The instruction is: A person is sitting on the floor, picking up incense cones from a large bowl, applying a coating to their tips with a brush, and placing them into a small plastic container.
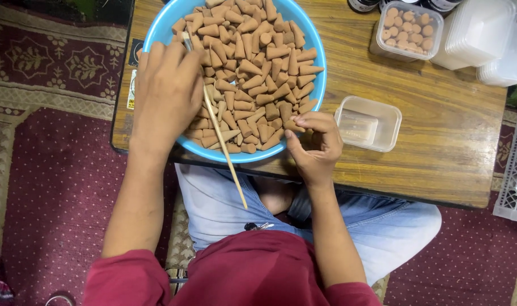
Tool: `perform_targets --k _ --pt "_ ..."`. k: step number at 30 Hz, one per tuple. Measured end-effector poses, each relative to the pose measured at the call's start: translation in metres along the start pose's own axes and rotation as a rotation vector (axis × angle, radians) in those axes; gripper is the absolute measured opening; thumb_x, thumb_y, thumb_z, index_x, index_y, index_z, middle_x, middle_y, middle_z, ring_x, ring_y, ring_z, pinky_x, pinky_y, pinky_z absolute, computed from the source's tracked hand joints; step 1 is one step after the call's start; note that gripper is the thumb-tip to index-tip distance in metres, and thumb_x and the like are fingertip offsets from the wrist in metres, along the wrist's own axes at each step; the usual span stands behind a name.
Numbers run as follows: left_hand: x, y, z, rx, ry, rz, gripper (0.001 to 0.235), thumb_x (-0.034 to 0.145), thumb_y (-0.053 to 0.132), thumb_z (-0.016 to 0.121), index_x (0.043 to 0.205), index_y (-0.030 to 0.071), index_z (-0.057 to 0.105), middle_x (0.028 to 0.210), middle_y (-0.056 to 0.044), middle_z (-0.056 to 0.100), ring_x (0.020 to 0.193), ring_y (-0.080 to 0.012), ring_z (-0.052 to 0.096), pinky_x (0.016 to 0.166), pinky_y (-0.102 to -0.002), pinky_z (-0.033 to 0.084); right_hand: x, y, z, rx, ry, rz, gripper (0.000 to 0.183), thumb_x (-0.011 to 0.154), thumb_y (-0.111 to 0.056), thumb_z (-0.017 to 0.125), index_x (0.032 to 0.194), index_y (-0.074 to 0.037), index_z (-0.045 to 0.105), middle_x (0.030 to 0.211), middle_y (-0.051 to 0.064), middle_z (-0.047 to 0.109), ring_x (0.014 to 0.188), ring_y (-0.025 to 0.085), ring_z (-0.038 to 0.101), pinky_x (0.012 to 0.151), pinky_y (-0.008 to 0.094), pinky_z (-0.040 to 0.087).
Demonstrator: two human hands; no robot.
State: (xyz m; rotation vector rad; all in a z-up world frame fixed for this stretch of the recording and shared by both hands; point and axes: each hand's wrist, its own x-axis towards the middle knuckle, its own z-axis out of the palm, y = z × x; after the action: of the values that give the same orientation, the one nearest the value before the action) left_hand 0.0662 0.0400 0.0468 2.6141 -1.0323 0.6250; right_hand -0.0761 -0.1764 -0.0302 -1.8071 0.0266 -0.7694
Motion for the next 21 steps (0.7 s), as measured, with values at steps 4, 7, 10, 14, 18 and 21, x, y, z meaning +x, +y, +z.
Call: perform_targets --k 4,7,10,14,18,21 --pt "-0.003 0.029 0.002 -0.272 0.024 0.090 0.019 0.085 -0.004 0.072 0.103 0.001 0.070 0.094 -0.010 0.060 0.092 -0.0259 0.058 0.090 -0.039 0.047 -0.003 0.007 -0.001 -0.024 -0.012 0.006 0.028 0.087 0.011 0.076 0.110 -0.002 0.067 0.116 0.012 0.063 0.091 0.016 0.065 0.082 0.026 0.058" --pt "-0.008 0.059 0.010 -0.596 0.069 0.219 0.014 0.098 0.019 0.068 0.098 0.005 0.071 0.080 -0.011 0.059 0.075 -0.0333 0.059 0.069 -0.042 0.048 0.001 0.015 0.001 -0.027 0.058 -0.222 0.016 0.089 -0.004 0.083 0.104 0.000 0.080 0.100 0.016 0.073 0.085 0.029 0.072 0.075 0.039 0.058" --pt "-0.008 0.079 0.009 -0.737 0.002 0.207 0.018 0.099 0.025 0.068 0.105 0.008 0.071 0.080 -0.008 0.063 0.077 -0.0294 0.064 0.073 -0.039 0.053 0.000 0.015 0.001 -0.053 0.056 -0.278 0.018 0.088 -0.003 0.084 0.105 0.001 0.079 0.099 0.017 0.074 0.087 0.033 0.073 0.079 0.041 0.059" --pt "-0.002 0.087 0.006 -0.846 -0.008 0.150 0.004 0.098 0.012 0.068 0.096 0.008 0.068 0.076 -0.008 0.060 0.073 -0.0305 0.064 0.068 -0.039 0.054 0.003 0.006 -0.002 -0.025 0.090 -0.265 0.021 0.087 0.002 0.084 0.105 0.002 0.075 0.098 0.018 0.073 0.086 0.033 0.073 0.078 0.041 0.058" --pt "0.004 0.090 0.006 -0.968 -0.060 0.094 0.001 0.097 0.010 0.069 0.097 0.009 0.070 0.078 -0.007 0.065 0.074 -0.0306 0.067 0.070 -0.038 0.056 0.009 -0.014 -0.005 -0.089 0.113 -0.263 0.027 0.088 0.003 0.084 0.112 0.001 0.071 0.104 0.018 0.070 0.094 0.035 0.072 0.087 0.043 0.057" --pt "0.017 0.093 0.001 -0.952 -0.071 0.139 0.004 0.095 0.006 0.071 0.098 0.008 0.069 0.079 -0.011 0.065 0.076 -0.0335 0.068 0.069 -0.041 0.056 0.008 -0.021 -0.035 -0.219 0.076 -0.329 0.030 0.094 -0.011 0.082 0.120 -0.002 0.068 0.120 0.017 0.067 0.113 0.037 0.065 0.100 0.048 0.052"
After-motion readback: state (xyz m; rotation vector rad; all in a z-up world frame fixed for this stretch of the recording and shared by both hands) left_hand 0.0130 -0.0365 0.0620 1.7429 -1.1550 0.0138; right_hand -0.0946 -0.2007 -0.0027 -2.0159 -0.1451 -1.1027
